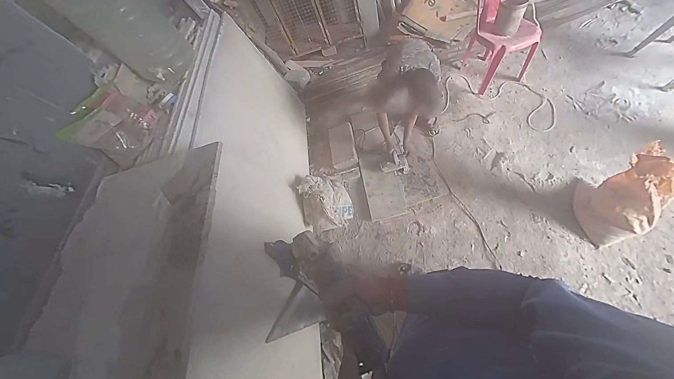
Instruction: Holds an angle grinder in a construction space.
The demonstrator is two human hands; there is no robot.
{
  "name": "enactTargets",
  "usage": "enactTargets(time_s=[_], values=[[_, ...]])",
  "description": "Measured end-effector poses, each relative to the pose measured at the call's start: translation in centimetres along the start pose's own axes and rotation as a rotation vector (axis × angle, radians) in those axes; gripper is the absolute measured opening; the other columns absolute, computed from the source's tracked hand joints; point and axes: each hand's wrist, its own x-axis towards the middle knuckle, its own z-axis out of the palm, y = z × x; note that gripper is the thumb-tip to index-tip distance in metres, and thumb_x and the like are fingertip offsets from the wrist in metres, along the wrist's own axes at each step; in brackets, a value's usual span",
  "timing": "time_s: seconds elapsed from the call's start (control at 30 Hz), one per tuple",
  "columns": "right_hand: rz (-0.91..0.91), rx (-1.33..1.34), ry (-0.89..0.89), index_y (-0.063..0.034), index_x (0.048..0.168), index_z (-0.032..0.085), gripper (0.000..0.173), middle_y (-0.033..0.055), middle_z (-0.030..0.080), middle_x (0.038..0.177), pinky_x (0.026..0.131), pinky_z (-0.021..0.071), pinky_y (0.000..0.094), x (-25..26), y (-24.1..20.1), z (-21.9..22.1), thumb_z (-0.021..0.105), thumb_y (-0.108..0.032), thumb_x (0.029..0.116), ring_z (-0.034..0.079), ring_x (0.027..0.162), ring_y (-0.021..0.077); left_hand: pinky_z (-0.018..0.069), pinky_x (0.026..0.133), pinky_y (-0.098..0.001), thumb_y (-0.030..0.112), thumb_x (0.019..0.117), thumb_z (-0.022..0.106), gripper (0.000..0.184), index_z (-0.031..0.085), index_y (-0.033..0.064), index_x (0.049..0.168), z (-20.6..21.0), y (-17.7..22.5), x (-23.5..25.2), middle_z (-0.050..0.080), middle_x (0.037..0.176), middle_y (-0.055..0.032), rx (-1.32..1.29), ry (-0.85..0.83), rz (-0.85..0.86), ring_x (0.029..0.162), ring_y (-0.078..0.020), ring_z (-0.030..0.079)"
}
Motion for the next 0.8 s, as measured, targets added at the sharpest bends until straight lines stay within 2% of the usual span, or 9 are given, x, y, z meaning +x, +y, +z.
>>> enactTargets(time_s=[0.1,0.23,0.37,0.53,0.63,0.7,0.8], values=[[-0.002,0.003,-0.008,-0.0071,0.106,0.057,0.030,0.0073,0.070,0.078,0.066,0.0613,0.0376,-0.2,-0.1,0.0,0.069,-0.020,0.0823,0.070,0.068,0.0197,0.0583,0.096,-0.0307,0.017,0.0941,0.068,0.057,0.051,-0.0098,0.141,0.2,-0.5,0.1,0.071,0.122,-0.0169,-0.014,-0.007,0.019,0.108,-0.0145,0.071],[-0.005,0.014,-0.019,-0.0080,0.105,0.058,0.028,0.0065,0.070,0.077,0.066,0.0609,0.0369,-0.4,-0.1,0.1,0.069,-0.020,0.0822,0.070,0.067,0.0189,0.0543,0.101,-0.0324,0.013,0.0941,0.067,0.054,0.052,-0.0113,0.140,-1.2,3.5,0.3,0.069,0.125,-0.0183,0.015,-0.090,-0.088,0.113,-0.0166,0.069],[-0.005,0.022,-0.031,-0.0076,0.108,0.057,0.030,0.0074,0.070,0.078,0.066,0.0612,0.0376,-0.2,0.3,-0.2,0.069,-0.020,0.0833,0.070,0.068,0.0199,0.0584,0.096,-0.0358,0.016,0.0911,0.072,0.064,0.049,-0.0088,0.145,0.2,0.2,-0.5,0.071,0.123,-0.0184,0.059,0.024,0.000,0.106,-0.0167,0.072],[0.015,0.018,-0.011,-0.0071,0.109,0.056,0.030,0.0079,0.071,0.078,0.066,0.0619,0.0377,-0.6,0.0,0.1,0.068,-0.018,0.0829,0.071,0.068,0.0204,0.0593,0.096,-0.0365,0.020,0.0912,0.073,0.067,0.047,-0.0086,0.147,0.4,0.4,-0.7,0.071,0.123,-0.0184,0.070,0.023,-0.019,0.106,-0.0179,0.073],[0.018,0.015,-0.011,-0.0073,0.109,0.056,0.031,0.0078,0.070,0.078,0.065,0.0617,0.0375,-0.7,-0.1,0.1,0.068,-0.019,0.0829,0.071,0.067,0.0203,0.0598,0.095,-0.0367,0.017,0.0911,0.072,0.067,0.046,-0.0103,0.147,0.5,0.5,-0.8,0.071,0.122,-0.0196,0.063,0.020,-0.022,0.104,-0.0186,0.073],[0.018,0.009,-0.007,-0.0073,0.108,0.056,0.031,0.0074,0.070,0.077,0.065,0.0617,0.0374,-0.8,0.0,0.1,0.068,-0.019,0.0823,0.071,0.067,0.0201,0.0587,0.097,-0.0361,0.016,0.0912,0.071,0.067,0.045,-0.0097,0.148,0.4,0.6,-0.9,0.070,0.124,-0.0194,0.060,0.017,-0.030,0.107,-0.0178,0.072],[0.021,0.007,-0.013,-0.0073,0.108,0.056,0.031,0.0074,0.070,0.078,0.066,0.0617,0.0374,-0.8,0.0,0.0,0.068,-0.019,0.0826,0.071,0.068,0.0200,0.0589,0.097,-0.0334,0.017,0.0926,0.071,0.062,0.049,-0.0084,0.145,0.4,1.2,-0.9,0.071,0.123,-0.0176,0.036,0.019,-0.049,0.107,-0.0154,0.072]])
